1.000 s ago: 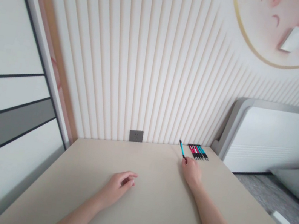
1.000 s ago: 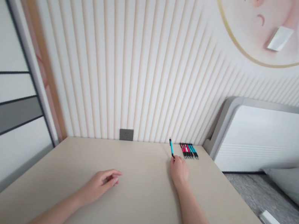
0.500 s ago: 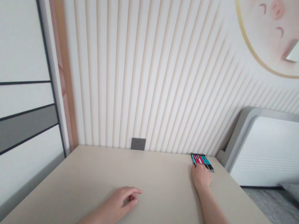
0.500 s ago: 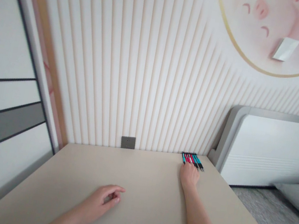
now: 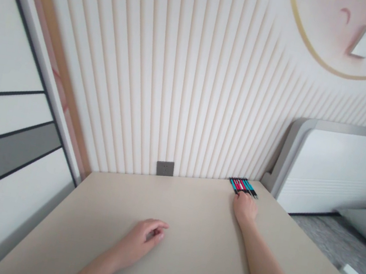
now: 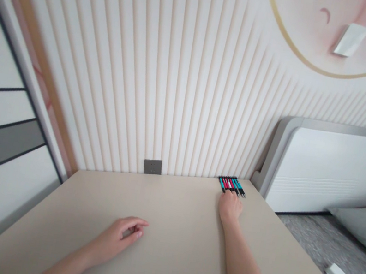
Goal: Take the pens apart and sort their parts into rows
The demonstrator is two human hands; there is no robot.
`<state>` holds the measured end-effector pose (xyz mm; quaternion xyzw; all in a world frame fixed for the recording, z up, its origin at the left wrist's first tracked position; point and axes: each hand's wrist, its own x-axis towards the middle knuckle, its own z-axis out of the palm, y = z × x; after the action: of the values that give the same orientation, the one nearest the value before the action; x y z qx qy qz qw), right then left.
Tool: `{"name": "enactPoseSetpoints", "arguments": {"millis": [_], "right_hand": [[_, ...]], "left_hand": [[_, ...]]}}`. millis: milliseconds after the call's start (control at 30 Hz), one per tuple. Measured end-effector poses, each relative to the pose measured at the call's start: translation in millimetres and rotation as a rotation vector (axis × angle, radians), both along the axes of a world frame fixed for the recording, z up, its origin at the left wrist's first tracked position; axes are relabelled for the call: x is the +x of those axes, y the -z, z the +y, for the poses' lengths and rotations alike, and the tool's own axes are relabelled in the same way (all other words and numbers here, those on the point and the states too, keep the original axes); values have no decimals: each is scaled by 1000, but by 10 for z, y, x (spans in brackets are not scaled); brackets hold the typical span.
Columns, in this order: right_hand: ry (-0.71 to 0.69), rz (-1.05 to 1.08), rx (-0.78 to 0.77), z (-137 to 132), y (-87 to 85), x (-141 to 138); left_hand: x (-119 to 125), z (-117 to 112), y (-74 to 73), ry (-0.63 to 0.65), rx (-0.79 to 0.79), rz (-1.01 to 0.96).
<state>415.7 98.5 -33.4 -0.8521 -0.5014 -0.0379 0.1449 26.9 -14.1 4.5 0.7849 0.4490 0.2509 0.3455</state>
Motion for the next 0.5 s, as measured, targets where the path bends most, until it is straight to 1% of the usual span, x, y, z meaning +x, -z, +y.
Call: {"name": "enactPoseSetpoints", "arguments": {"millis": [200,333,433,500], "right_hand": [[-1,8,6,-10,-20,-3],[-18,-3,22,-53,-71,-47],[-103,-18,48,-133,-118,-139],[-207,-24,63,-210,-137,-240]], "left_hand": [[1,5,-17,-10,12,19],[10,-6,-16,-1,12,13],[-20,-6,-18,-3,52,6],[-95,18,-31,-8,127,23]]}}
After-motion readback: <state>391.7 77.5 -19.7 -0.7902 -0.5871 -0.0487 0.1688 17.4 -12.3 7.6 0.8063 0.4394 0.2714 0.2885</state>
